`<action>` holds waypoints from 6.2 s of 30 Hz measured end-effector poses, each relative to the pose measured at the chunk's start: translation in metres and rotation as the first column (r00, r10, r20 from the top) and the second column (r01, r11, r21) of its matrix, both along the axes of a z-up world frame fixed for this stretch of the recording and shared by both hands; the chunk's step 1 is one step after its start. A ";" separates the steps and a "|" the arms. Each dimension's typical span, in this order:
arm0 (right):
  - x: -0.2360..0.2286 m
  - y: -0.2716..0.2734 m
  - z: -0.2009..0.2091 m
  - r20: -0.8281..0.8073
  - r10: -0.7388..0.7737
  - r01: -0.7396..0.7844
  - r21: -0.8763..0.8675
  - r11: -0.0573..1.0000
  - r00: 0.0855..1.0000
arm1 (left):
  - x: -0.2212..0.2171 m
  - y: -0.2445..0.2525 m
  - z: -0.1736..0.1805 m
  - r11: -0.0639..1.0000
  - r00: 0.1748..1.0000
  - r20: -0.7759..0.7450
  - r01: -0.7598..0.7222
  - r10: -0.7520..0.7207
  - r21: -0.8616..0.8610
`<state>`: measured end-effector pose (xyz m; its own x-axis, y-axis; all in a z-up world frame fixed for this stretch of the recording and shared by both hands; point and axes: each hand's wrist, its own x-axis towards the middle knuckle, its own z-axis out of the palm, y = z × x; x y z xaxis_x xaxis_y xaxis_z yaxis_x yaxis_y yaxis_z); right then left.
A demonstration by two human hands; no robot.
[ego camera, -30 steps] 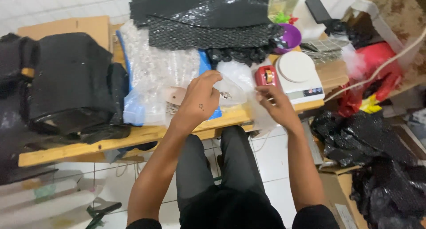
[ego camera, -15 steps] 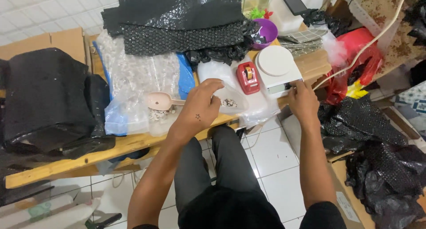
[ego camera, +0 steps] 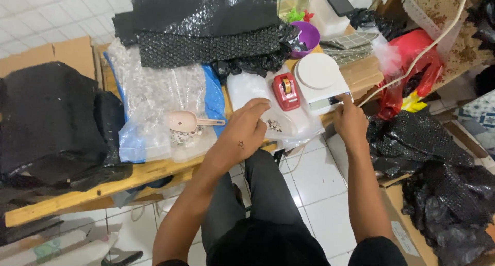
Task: The person is scooping small items into plastic bags, folding a cardboard box, and then packing the bags into the box for shipping.
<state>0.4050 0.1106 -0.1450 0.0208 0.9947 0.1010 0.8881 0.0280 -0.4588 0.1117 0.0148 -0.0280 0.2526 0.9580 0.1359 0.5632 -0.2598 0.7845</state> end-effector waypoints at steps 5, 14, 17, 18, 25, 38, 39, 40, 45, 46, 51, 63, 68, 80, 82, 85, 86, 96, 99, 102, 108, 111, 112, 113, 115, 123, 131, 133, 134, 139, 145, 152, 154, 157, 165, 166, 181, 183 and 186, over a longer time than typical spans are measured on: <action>0.002 0.000 0.004 -0.044 0.013 -0.014 -0.011 1.000 0.999 | 0.008 0.001 -0.003 0.999 0.999 0.000 0.037 -0.037 0.038; 0.003 0.001 0.021 -0.638 0.083 -0.078 0.036 0.996 0.765 | 0.017 0.012 0.000 0.994 0.996 -0.007 0.093 -0.093 0.055; 0.000 -0.007 0.053 -0.722 0.229 -0.284 0.047 0.958 0.653 | 0.023 0.020 0.001 0.992 0.994 0.007 0.109 -0.110 0.069; -0.001 -0.010 0.064 -0.724 0.309 -0.406 0.045 0.913 0.617 | 0.026 0.023 0.000 0.991 0.993 -0.001 0.114 -0.114 0.073; -0.052 -0.036 0.144 -0.486 0.502 -0.563 0.025 0.826 0.715 | 0.045 0.045 -0.012 0.991 0.996 0.007 0.086 -0.087 0.106; -0.006 0.037 0.148 -0.137 0.720 -0.697 0.185 0.693 0.680 | 0.068 0.089 0.022 0.974 0.941 -0.275 0.155 -0.197 -0.168; -0.005 0.040 0.152 -0.091 0.727 -0.710 0.161 0.685 0.680 | 0.070 0.092 0.022 0.949 0.900 -0.336 0.199 -0.276 -0.245; -0.004 0.041 0.156 -0.090 0.726 -0.710 0.162 0.686 0.681 | 0.071 0.098 0.018 0.949 0.900 -0.337 0.200 -0.277 -0.244; 0.007 0.058 0.164 0.082 0.752 -0.755 0.030 0.655 0.654 | 0.078 0.138 -0.002 0.972 0.863 -0.455 0.156 -0.219 -0.173; 0.007 0.061 0.166 0.080 0.745 -0.748 0.033 0.662 0.663 | 0.082 0.141 0.008 0.971 0.859 -0.458 0.165 -0.228 -0.174; 0.017 0.094 0.161 0.221 0.732 -0.721 -0.142 0.678 0.645 | 0.100 0.166 0.022 0.988 0.779 -0.626 -0.076 -0.025 -0.134; 0.023 0.160 0.126 0.270 0.653 -0.663 -0.066 0.746 0.708 | 0.121 0.216 -0.008 0.989 0.718 -0.692 -0.144 0.079 -0.037; 0.021 0.180 0.113 0.302 0.656 -0.659 -0.110 0.744 0.691 | 0.121 0.218 -0.001 0.964 0.831 -0.557 -0.147 -0.002 -0.222; 0.023 0.192 0.094 0.166 0.702 -0.699 -0.084 0.710 0.693 | 0.119 0.227 -0.001 0.957 0.912 -0.406 -0.172 0.065 -0.233; 0.023 0.191 0.086 0.146 0.716 -0.716 -0.065 0.696 0.683 | 0.118 0.230 -0.007 0.957 0.907 -0.411 -0.193 0.089 -0.219; 0.014 0.176 0.097 0.118 0.714 -0.721 0.019 0.693 0.690 | 0.120 0.233 -0.012 0.967 0.910 -0.400 -0.192 0.111 -0.169; 0.006 0.166 0.112 0.103 0.646 -0.626 -0.171 0.760 0.756 | 0.120 0.235 -0.013 0.967 0.913 -0.395 -0.187 0.107 -0.171; 0.017 0.172 0.103 -0.029 0.646 -0.647 -0.061 0.760 0.762 | 0.114 0.238 -0.012 0.960 0.945 -0.298 -0.197 0.132 -0.200; 0.022 0.172 0.093 -0.032 0.682 -0.672 0.141 0.727 0.731 | 0.106 0.226 -0.004 0.966 0.967 -0.201 -0.191 0.155 -0.175; 0.013 0.161 0.100 -0.027 0.673 -0.657 0.190 0.729 0.739 | 0.102 0.207 0.008 0.978 0.973 -0.185 -0.164 0.139 -0.129; -0.009 0.142 0.099 -0.017 0.704 -0.605 0.498 0.622 0.710 | 0.084 0.166 0.022 0.996 0.978 -0.193 -0.082 0.073 -0.041; -0.031 0.119 0.110 0.016 0.646 -0.509 0.630 0.586 0.763 | 0.070 0.132 0.038 0.998 0.982 -0.185 -0.050 0.043 -0.033; -0.039 0.108 0.106 0.019 0.652 -0.515 0.630 0.581 0.758 | 0.061 0.118 0.037 0.998 0.982 -0.183 -0.057 0.050 -0.031; -0.049 0.099 0.103 -0.001 0.614 -0.471 0.641 0.606 0.789 | 0.050 0.104 0.036 0.999 0.991 -0.132 -0.026 0.020 -0.041; -0.070 0.088 0.085 -0.021 0.582 -0.431 0.651 0.625 0.813 | 0.025 0.076 0.028 0.999 0.997 -0.081 -0.001 -0.003 -0.047; -0.173 0.001 0.050 -0.067 0.780 -0.752 0.229 0.618 0.622 | -0.090 -0.012 -0.030 0.945 0.915 -0.248 -0.327 0.317 0.001; -0.257 -0.049 0.026 -0.013 0.805 -0.804 -0.035 0.593 0.594 | -0.160 -0.078 -0.093 0.827 0.681 -0.470 -0.439 0.562 0.352; -0.270 -0.052 0.013 0.034 0.804 -0.802 -0.065 0.594 0.593 | -0.164 -0.086 -0.098 0.817 0.650 -0.495 -0.438 0.576 0.376; -0.276 -0.052 0.005 0.100 0.792 -0.789 -0.077 0.610 0.602 | -0.165 -0.088 -0.098 0.809 0.601 -0.543 -0.433 0.587 0.397; -0.283 -0.055 -0.007 0.177 0.729 -0.733 -0.057 0.678 0.661 | -0.170 -0.092 -0.117 0.798 0.496 -0.634 -0.467 0.593 0.380; -0.278 -0.048 -0.019 0.261 0.668 -0.696 0.024 0.718 0.697 | -0.173 -0.087 -0.133 0.760 0.432 -0.636 -0.474 0.640 0.444; -0.272 -0.047 -0.009 -0.142 0.686 -0.700 -0.090 0.709 0.714 | -0.176 -0.083 -0.127 0.601 0.314 -0.526 -0.558 0.791 0.572; -0.274 -0.051 -0.005 -0.288 0.648 -0.699 -0.124 0.705 0.705 | -0.173 -0.082 -0.124 0.538 0.265 -0.484 -0.582 0.834 0.610; -0.285 -0.061 0.008 -0.512 0.593 -0.713 -0.056 0.699 0.622 | -0.165 -0.087 -0.106 0.531 0.311 -0.471 -0.708 0.826 0.465; -0.323 -0.073 0.027 -0.747 0.491 -0.745 -0.009 0.667 0.448 | -0.181 -0.088 -0.095 0.644 0.640 -0.099 -0.765 0.762 0.005; -0.323 -0.074 0.028 -0.747 0.490 -0.745 -0.010 0.667 0.449 | -0.181 -0.091 -0.090 0.645 0.641 -0.099 -0.765 0.761 0.004; -0.308 -0.041 0.034 -0.413 0.651 -0.536 0.370 0.759 0.637 | -0.194 -0.080 -0.054 0.588 0.577 0.208 -0.809 0.789 0.014; -0.307 -0.039 0.032 -0.415 0.645 -0.529 0.368 0.764 0.642 | -0.207 -0.070 -0.096 0.661 0.661 0.073 -0.750 0.747 0.016; -0.306 -0.045 0.042 -0.417 0.633 -0.528 0.350 0.774 0.652 | -0.205 -0.085 -0.099 0.721 0.720 0.031 -0.692 0.693 -0.045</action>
<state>0.0986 0.0660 -0.1033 -0.4564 0.7820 0.4246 0.3147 0.5882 -0.7450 -0.0934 -0.0702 -0.1271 -0.4883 0.8669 0.1000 0.5433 0.2123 0.8122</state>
